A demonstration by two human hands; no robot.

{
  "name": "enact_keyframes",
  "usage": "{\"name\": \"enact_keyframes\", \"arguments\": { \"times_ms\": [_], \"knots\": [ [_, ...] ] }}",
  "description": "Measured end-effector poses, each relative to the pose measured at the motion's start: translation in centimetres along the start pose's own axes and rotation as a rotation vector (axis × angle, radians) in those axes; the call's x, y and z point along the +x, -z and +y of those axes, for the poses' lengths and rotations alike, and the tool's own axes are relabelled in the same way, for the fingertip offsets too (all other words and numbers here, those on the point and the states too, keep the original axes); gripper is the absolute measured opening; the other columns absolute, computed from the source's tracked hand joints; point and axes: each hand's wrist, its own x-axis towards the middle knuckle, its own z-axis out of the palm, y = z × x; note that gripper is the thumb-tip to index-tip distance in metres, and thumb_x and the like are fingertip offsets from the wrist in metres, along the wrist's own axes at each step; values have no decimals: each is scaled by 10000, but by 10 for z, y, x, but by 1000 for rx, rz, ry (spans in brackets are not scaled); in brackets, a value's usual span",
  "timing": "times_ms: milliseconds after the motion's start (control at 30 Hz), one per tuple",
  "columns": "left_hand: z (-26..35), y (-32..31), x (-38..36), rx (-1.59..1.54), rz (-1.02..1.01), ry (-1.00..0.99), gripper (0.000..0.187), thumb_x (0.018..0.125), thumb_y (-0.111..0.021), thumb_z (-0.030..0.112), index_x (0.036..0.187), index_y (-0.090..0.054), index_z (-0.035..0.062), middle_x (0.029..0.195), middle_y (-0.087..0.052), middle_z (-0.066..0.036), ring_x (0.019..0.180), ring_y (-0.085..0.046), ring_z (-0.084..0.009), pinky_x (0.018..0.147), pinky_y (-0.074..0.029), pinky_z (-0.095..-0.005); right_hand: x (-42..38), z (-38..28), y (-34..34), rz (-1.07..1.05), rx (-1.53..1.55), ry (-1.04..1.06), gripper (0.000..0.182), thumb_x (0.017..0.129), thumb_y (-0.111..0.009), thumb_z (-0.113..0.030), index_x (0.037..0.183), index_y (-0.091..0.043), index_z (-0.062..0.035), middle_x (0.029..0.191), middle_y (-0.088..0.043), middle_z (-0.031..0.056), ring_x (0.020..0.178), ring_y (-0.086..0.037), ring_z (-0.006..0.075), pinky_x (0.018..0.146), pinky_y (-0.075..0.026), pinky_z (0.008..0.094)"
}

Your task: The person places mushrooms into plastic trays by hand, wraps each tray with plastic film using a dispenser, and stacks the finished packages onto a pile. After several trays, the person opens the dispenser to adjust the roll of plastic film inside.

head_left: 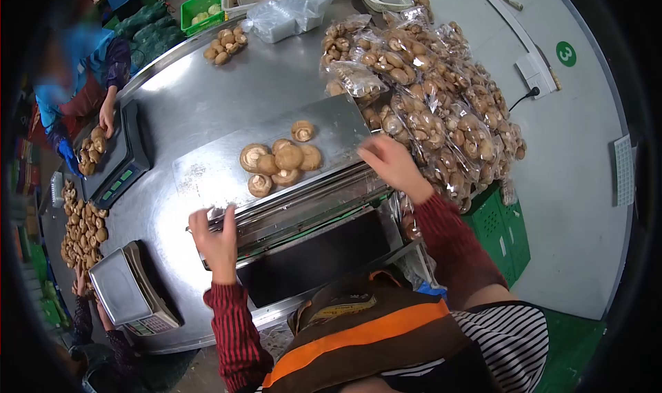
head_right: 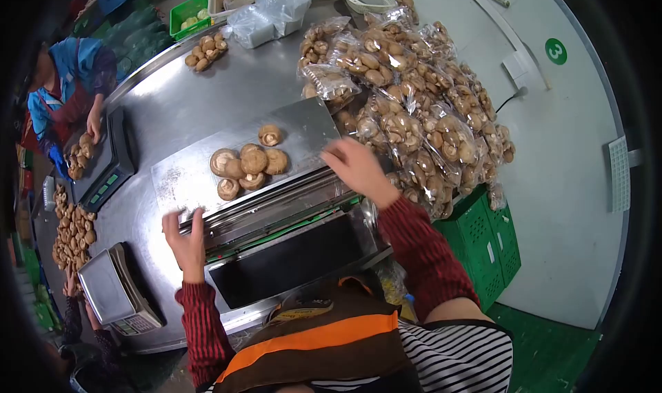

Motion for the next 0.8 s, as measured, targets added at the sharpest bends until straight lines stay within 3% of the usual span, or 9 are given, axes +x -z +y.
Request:
{"name": "enact_keyframes", "arguments": {
  "times_ms": [100, 233, 300, 367, 433, 567, 633, 700, 800],
  "knots": [
    [-10, 6, -32, 325, -5, -6, 264, 745, -802, 252, 685, -715, 10, 738, -627, -111, 781, -553, -305, 696, -414, -422, -44, 17, 1, 5, -496, -50, 365, 873, -648, -384, 854, -691, -22, 794, -601, 138, 821, -583, 338, 778, -473, 406],
    [17, -18, -35, 415, -53, -88, 351, 743, -783, 352, 669, -718, 15, 665, -602, -111, 686, -559, -324, 687, -420, -435, -41, 15, -36, 78, -518, 106, 382, 856, -668, -389, 809, -679, -9, 706, -588, 130, 746, -582, 346, 734, -484, 409],
    [1, -17, -32, 287, -236, 38, 349, 817, -742, 338, 678, -679, 24, 605, -558, -67, 567, -512, -245, 595, -406, -367, -39, 9, -40, 72, -88, -150, 405, 848, -686, -394, 800, -679, 9, 618, -559, 103, 616, -557, 313, 664, -485, 410],
    [3, 3, -34, -653, -415, 660, 344, 903, -670, 335, 690, -595, 75, 558, -472, 5, 478, -407, -128, 467, -324, -278, -42, 0, -12, -217, 1013, -704, 316, 945, -577, -283, 704, -549, -79, 543, -410, -36, 472, -393, 100, 399, -283, 271],
    [20, 38, -27, -1477, -739, 1124, 373, 1014, -471, 296, 674, -400, 159, 545, -293, 75, 473, -267, -49, 397, -212, -215, -42, 6, 2, -677, 1674, -899, 316, 992, -471, -245, 698, -473, -127, 547, -363, -69, 448, -332, 69, 378, -193, 231],
    [41, 62, 37, -1714, -431, 451, 363, 1037, -384, 257, 709, -476, 132, 618, -470, 9, 544, -452, -97, 488, -391, -217, 36, -29, 49, -406, 1692, -226, 350, 1018, -378, -252, 711, -478, -115, 580, -444, -11, 482, -385, 103, 434, -292, 253],
    [89, 44, 79, -1472, 138, 410, 344, 1033, -379, 241, 945, -661, 64, 921, -680, -125, 878, -651, -208, 790, -519, -298, 88, -45, 44, -62, 1644, -227, 334, 1012, -384, -237, 796, -566, -59, 763, -617, 83, 633, -556, 161, 583, -455, 278],
    [53, -1, 120, -922, -50, -102, 410, 1032, -366, 250, 1220, -628, -2, 1236, -629, -206, 1197, -578, -278, 1044, -419, -391, 135, -54, 14, 17, 1355, -29, 287, 1001, -425, -200, 969, -606, 21, 1027, -666, 170, 870, -644, 219, 788, -528, 323],
    [24, -51, 131, -252, -257, -108, 448, 1027, -357, 264, 1247, -589, -49, 1294, -584, -233, 1246, -520, -382, 1092, -359, -419, 160, -7, -50, -94, 973, -114, 303, 1020, -441, -192, 1112, -569, 67, 1107, -650, 191, 990, -652, 233, 866, -538, 326]
  ]
}}
